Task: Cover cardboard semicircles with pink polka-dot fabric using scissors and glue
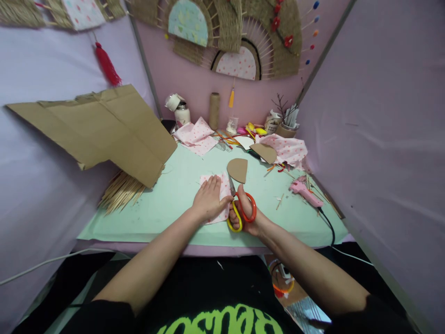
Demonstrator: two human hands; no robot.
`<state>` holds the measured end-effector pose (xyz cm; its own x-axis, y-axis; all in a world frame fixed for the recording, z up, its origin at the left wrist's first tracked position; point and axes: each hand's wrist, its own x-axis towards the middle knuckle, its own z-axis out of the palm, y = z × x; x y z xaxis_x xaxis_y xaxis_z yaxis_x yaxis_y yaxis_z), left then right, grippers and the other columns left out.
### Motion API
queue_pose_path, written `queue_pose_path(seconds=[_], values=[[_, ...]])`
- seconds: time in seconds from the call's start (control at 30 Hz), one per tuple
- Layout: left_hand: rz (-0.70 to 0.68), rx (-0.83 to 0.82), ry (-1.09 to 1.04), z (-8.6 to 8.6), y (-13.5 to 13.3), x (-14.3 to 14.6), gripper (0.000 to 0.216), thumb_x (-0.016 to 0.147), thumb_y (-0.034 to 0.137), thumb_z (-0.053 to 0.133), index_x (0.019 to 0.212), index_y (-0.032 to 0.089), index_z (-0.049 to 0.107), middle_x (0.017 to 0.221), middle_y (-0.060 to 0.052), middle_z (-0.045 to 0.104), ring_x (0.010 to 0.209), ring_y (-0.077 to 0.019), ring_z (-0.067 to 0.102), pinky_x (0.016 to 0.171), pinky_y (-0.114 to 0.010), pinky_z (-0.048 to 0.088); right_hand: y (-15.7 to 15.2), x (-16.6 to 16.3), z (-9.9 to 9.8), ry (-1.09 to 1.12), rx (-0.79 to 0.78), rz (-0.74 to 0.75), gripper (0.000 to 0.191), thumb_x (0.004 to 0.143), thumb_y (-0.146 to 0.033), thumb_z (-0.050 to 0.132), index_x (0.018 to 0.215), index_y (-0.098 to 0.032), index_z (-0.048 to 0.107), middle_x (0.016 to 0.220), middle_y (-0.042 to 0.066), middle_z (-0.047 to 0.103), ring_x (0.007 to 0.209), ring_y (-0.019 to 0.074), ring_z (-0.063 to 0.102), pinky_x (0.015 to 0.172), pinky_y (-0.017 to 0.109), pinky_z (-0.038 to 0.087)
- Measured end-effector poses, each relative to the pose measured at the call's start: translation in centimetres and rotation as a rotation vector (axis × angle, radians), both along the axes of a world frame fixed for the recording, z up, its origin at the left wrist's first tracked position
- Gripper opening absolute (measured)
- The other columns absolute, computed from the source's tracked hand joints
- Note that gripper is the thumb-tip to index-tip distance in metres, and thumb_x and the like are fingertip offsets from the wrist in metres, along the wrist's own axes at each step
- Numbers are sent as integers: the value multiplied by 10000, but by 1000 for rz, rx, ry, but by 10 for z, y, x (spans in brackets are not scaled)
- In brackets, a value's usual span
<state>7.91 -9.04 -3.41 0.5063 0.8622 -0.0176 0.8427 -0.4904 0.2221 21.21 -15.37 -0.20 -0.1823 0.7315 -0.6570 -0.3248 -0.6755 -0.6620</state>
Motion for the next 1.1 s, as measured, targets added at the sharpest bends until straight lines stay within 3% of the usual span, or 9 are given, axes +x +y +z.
queue_pose_path(seconds=[0.23,0.47,0.87,1.1], values=[[5,-3,-5,1,-1,0,860,863,650,173,1456,28,173,1535,-159,157,1424,-260,109,1145,-399,123,-5,-2,-5,-43,66,-35,637,736,-813,319,626,-193,413,380,-65,355,304,54,307,296,159,261],[5,17,-17,-2,0,0,824,861,646,188,1462,82,180,1538,-124,176,1423,-250,124,1140,-401,135,-7,0,2,13,91,49,667,739,-831,219,695,-201,433,415,-32,446,331,97,401,323,211,359],[-7,4,9,0,0,-1,838,864,643,183,1456,49,185,1537,-151,160,1425,-256,106,1140,-398,129,-6,0,-9,-121,150,-34,587,753,-779,372,661,-200,402,383,-82,353,283,37,273,279,142,242],[-9,8,3,0,-1,0,841,868,637,184,1452,32,185,1532,-163,171,1423,-262,116,1140,-401,129,0,5,0,-70,90,60,672,745,-827,196,643,-201,415,390,-37,402,308,76,345,302,184,306]])
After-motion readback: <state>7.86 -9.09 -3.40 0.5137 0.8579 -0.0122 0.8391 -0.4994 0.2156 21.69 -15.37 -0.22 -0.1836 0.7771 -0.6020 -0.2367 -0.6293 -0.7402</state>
